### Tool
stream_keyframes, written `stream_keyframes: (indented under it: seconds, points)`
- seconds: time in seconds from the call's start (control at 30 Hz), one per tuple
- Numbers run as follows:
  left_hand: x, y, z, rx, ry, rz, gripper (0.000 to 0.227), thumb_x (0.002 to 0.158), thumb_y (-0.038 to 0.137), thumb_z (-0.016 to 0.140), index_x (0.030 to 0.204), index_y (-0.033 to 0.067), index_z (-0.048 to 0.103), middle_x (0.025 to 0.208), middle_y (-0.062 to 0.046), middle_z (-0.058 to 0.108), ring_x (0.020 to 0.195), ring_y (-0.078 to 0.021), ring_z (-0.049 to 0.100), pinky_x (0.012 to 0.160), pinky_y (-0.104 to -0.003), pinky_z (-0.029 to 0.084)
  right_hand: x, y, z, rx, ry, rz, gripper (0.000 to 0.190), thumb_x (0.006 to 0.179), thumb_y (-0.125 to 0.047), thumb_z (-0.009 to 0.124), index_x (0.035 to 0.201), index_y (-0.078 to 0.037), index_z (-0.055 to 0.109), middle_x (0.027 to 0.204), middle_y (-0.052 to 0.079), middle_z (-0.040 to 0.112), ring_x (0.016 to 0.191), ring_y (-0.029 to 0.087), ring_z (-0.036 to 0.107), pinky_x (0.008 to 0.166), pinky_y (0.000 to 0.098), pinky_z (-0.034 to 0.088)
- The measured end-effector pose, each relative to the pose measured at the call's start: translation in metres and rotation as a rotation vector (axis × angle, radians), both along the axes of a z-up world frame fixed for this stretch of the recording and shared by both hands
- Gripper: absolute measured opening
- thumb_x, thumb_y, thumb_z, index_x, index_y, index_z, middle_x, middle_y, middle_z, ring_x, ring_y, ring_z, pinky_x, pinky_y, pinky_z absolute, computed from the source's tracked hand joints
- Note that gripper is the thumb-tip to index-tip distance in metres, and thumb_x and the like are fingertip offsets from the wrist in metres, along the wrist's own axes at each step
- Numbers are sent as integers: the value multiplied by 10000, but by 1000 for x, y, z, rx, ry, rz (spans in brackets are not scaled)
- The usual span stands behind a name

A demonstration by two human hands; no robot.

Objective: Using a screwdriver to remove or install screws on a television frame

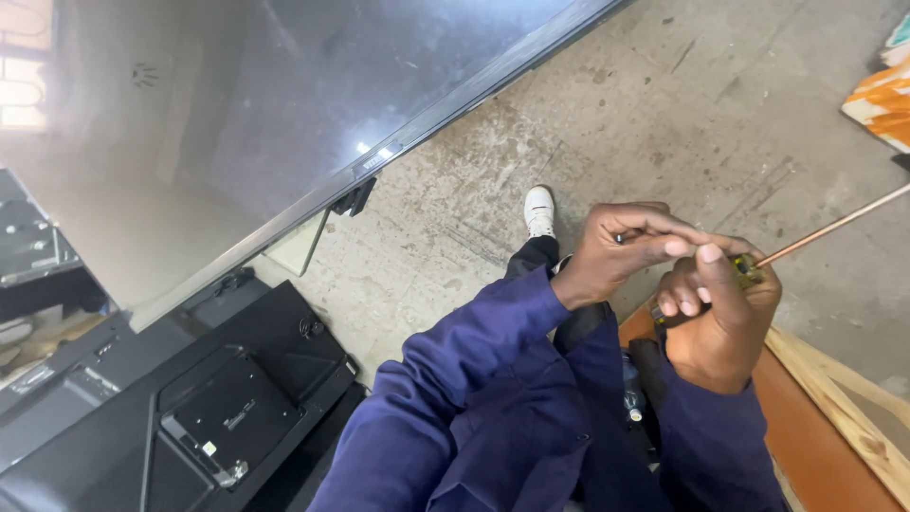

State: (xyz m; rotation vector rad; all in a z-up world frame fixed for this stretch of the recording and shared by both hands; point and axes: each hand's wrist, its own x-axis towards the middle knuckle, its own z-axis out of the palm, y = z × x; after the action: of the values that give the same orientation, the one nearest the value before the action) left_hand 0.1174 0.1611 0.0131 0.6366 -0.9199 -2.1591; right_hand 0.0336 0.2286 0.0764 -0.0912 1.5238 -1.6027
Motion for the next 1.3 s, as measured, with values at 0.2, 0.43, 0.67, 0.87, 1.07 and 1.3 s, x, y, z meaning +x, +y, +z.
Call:
stream_keyframes:
  seconds: [0.2, 0.43, 0.67, 0.87, 1.07, 1.3]
  points:
    - [-9, 22, -7, -70, -142, 35, 200, 908, 236, 746, 1101, 185, 737, 719, 98, 463, 662, -4, 312, 637, -186, 189, -11, 16, -2, -52, -224, 88, 149, 934, -261, 641, 841, -163, 577, 553, -91, 300, 436, 15, 320, 395, 193, 303]
    - [-11, 26, 4, 126, 30, 152, 123, 974, 207, 661, 997, 86, 664, 796, 28, 550, 694, -27, 460, 649, -158, 360, 0, 46, 3, 54, -35, 241, 250, 950, -219, 578, 1152, -73, 564, 609, -11, 338, 475, 83, 365, 448, 225, 358]
    - [8, -50, 12, 58, 278, 317, 192, 1074, 207, 381, 1011, 100, 528, 759, 33, 366, 566, -62, 286, 439, -187, 287, 2, 146, -31, -106, 66, 614, 586, 969, -219, 476, 1522, -93, 327, 841, 120, 581, 551, 148, 510, 523, 246, 454]
    - [6, -72, 39, 48, 315, 353, 104, 1040, 194, 470, 1011, 96, 493, 777, 10, 306, 561, -38, 203, 448, -179, 186, 0, 185, -39, -141, 91, 706, 571, 948, -164, 513, 1489, -59, 364, 735, 60, 527, 555, 114, 435, 560, 267, 428]
    - [0, -69, 39, 65, 341, 332, 121, 1032, 206, 462, 974, 99, 454, 771, 10, 303, 552, -36, 191, 434, -173, 182, -11, 194, -43, -117, 35, 707, 565, 945, -193, 520, 1486, -98, 389, 770, 61, 542, 528, 97, 421, 543, 230, 422]
    - [0, -69, 39, 77, 355, 295, 129, 1017, 193, 457, 949, 86, 430, 784, -6, 327, 566, -29, 216, 447, -161, 210, -20, 194, -39, -123, -92, 722, 582, 952, -219, 497, 1505, -115, 353, 768, 71, 549, 508, 102, 448, 524, 227, 412]
